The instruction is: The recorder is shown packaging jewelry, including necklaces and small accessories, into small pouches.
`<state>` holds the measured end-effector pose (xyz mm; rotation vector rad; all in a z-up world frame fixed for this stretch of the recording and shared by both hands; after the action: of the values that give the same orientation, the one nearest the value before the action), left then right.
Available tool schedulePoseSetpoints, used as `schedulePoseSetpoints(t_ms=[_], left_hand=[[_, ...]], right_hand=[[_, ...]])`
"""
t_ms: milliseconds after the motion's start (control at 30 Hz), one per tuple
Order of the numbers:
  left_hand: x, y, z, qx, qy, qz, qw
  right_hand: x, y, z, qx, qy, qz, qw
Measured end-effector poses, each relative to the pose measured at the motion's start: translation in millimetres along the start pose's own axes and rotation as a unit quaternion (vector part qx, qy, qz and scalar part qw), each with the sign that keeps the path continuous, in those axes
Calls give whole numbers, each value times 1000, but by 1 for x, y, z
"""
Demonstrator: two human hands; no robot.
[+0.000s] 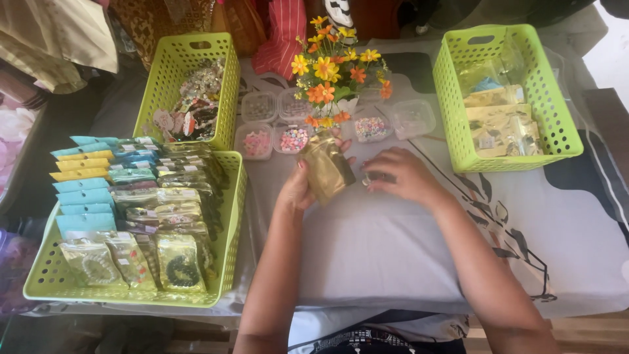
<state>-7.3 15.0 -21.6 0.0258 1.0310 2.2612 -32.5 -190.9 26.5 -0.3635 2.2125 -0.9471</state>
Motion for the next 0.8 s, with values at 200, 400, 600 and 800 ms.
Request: schedulePoseSetpoints(t_ms=[200, 400, 600, 800], left_hand=[[0, -10, -10, 28, 4, 17, 999], [6, 25, -4, 4, -74, -89, 993], [9, 33, -3, -65, -112, -157, 979], [9, 33, -8, -94, -133, -172, 972]], right_hand=[[10, 33, 11, 193, -19, -127, 973], [14, 11, 38, -1, 102, -37, 994], [28, -11, 61, -326, 218, 110, 913], [14, -38, 52, -431, 172, 104, 880]])
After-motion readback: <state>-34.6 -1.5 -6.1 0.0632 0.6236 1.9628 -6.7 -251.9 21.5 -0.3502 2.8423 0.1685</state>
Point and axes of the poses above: each hand's wrist, its own x-axis away from the middle knuckle, its own y-axis out of the palm, z = x × y, the point moved 5 cm from there along -x, towards the middle knuckle
